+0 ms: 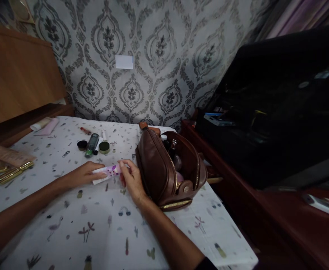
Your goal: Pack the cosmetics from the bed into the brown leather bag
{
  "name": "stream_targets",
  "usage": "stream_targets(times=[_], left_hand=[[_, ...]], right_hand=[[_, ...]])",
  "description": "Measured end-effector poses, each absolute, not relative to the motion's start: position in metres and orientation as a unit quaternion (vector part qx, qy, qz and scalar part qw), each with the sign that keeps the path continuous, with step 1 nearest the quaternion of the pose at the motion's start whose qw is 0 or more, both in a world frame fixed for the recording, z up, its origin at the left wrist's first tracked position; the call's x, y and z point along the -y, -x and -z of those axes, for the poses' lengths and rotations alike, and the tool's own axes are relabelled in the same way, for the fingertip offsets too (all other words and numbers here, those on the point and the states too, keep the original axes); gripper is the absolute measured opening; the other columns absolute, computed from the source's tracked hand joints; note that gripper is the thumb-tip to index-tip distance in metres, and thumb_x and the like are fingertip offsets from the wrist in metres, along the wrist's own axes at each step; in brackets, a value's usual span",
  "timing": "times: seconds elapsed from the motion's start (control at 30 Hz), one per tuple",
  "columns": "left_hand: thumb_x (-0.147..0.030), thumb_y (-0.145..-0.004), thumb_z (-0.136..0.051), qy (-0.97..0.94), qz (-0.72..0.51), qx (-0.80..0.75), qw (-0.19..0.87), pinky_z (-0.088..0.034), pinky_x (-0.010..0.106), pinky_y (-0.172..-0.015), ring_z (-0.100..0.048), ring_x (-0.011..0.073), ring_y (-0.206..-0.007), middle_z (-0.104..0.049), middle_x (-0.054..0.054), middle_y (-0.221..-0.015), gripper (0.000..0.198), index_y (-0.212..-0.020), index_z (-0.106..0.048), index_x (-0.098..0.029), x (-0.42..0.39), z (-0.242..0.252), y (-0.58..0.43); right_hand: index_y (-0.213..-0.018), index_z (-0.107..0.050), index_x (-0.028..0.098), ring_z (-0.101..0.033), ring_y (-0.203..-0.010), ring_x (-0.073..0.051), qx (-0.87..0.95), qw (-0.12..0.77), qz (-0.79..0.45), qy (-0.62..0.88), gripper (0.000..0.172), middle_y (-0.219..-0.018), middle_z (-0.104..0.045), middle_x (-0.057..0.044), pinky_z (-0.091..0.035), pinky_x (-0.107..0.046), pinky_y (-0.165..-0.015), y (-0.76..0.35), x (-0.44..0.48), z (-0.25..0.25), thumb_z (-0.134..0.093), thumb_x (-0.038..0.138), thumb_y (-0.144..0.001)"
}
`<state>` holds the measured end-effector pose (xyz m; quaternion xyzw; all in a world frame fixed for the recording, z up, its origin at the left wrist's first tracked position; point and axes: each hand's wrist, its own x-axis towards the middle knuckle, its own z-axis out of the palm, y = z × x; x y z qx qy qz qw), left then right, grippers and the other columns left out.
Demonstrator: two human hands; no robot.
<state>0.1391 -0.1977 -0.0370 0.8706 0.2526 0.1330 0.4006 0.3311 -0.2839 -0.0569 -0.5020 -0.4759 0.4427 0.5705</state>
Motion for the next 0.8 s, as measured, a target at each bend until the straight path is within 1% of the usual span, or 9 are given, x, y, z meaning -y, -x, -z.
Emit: stream_targets(times=[0.07,0.2,0.27,0.43,0.53,0.6,0.7,0.73,0.8], left_hand=[[-0.057,-0.091,-0.050,-0.848,-0.135,-0.261,0.441,-0.029,0.023,-0.052,-0.043,0.0129,-0.059,-0.044,-0.002,-0.064,0.045,-0.074,-0.055,-0.017,0.195,0.039,-0.138],[-0.056,-0.089,-0.054,-0.840,-0.153,-0.261,0.451,-0.030,0.023,-0.053,-0.042,0.0126,-0.059,-0.045,-0.002,-0.064,0.044,-0.071,-0.055,-0.016,0.193,0.044,-0.138],[-0.057,-0.087,-0.057,-0.824,-0.167,-0.259,0.476,-0.031,0.022,-0.053,-0.043,0.0128,-0.060,-0.046,-0.002,-0.064,0.044,-0.069,-0.054,-0.016,0.195,0.045,-0.140],[-0.062,-0.078,-0.066,-0.743,-0.189,-0.282,0.577,-0.036,0.022,-0.053,-0.047,0.0127,-0.059,-0.052,-0.002,-0.066,0.046,-0.077,-0.060,-0.016,0.204,0.041,-0.150],[-0.063,-0.073,-0.071,-0.685,-0.212,-0.308,0.626,-0.039,0.022,-0.053,-0.049,0.0123,-0.059,-0.054,-0.002,-0.068,0.049,-0.083,-0.061,-0.016,0.205,0.044,-0.156],[-0.062,-0.071,-0.073,-0.660,-0.234,-0.316,0.640,-0.037,0.020,-0.049,-0.046,0.0101,-0.055,-0.051,-0.004,-0.065,0.050,-0.083,-0.059,-0.016,0.203,0.049,-0.160],[-0.060,-0.074,-0.071,-0.665,-0.251,-0.308,0.632,-0.027,0.018,-0.042,-0.037,0.0063,-0.045,-0.045,-0.006,-0.057,0.047,-0.078,-0.056,-0.016,0.199,0.056,-0.166],[-0.059,-0.076,-0.070,-0.670,-0.255,-0.301,0.629,-0.026,0.018,-0.040,-0.035,0.0059,-0.044,-0.045,-0.006,-0.057,0.046,-0.077,-0.056,-0.016,0.199,0.057,-0.167],[-0.058,-0.078,-0.069,-0.673,-0.260,-0.285,0.631,-0.030,0.019,-0.041,-0.039,0.0066,-0.045,-0.049,-0.005,-0.058,0.044,-0.076,-0.056,-0.016,0.200,0.056,-0.171]], right_hand=[[-0.097,-0.058,0.019,-0.037,-0.042,-0.009,0.483,0.569,-0.452,0.489,0.048,-0.053,-0.046,0.008,-0.029,-0.021,-0.041,-0.331,0.284,0.055,-0.059,0.064,-0.080],[-0.088,-0.054,0.021,-0.033,-0.040,-0.008,0.497,0.564,-0.443,0.489,0.046,-0.050,-0.043,0.009,-0.025,-0.020,-0.038,-0.330,0.283,0.058,-0.057,0.066,-0.080],[-0.085,-0.051,0.022,-0.033,-0.041,-0.008,0.502,0.567,-0.429,0.491,0.044,-0.051,-0.041,0.009,-0.026,-0.020,-0.039,-0.329,0.285,0.058,-0.054,0.066,-0.082],[-0.084,-0.052,0.021,-0.043,-0.053,-0.010,0.527,0.587,-0.348,0.507,0.037,-0.062,-0.045,0.005,-0.035,-0.020,-0.048,-0.330,0.294,0.043,-0.049,0.056,-0.092],[-0.086,-0.057,0.020,-0.048,-0.058,-0.011,0.572,0.555,-0.285,0.532,0.030,-0.066,-0.052,0.003,-0.038,-0.022,-0.054,-0.334,0.297,0.025,-0.050,0.049,-0.093],[-0.088,-0.060,0.019,-0.051,-0.062,-0.012,0.601,0.528,-0.243,0.548,0.025,-0.070,-0.056,0.002,-0.038,-0.023,-0.058,-0.338,0.299,0.014,-0.054,0.043,-0.091],[-0.088,-0.061,0.020,-0.051,-0.064,-0.013,0.622,0.502,-0.201,0.566,0.022,-0.072,-0.058,0.001,-0.038,-0.023,-0.059,-0.346,0.301,0.003,-0.058,0.041,-0.088],[-0.088,-0.061,0.020,-0.051,-0.063,-0.013,0.624,0.500,-0.200,0.567,0.022,-0.071,-0.058,0.002,-0.037,-0.023,-0.058,-0.348,0.303,0.001,-0.058,0.042,-0.088],[-0.088,-0.060,0.019,-0.050,-0.061,-0.012,0.622,0.500,-0.210,0.564,0.024,-0.070,-0.057,0.002,-0.037,-0.023,-0.057,-0.353,0.307,-0.004,-0.058,0.043,-0.088]])
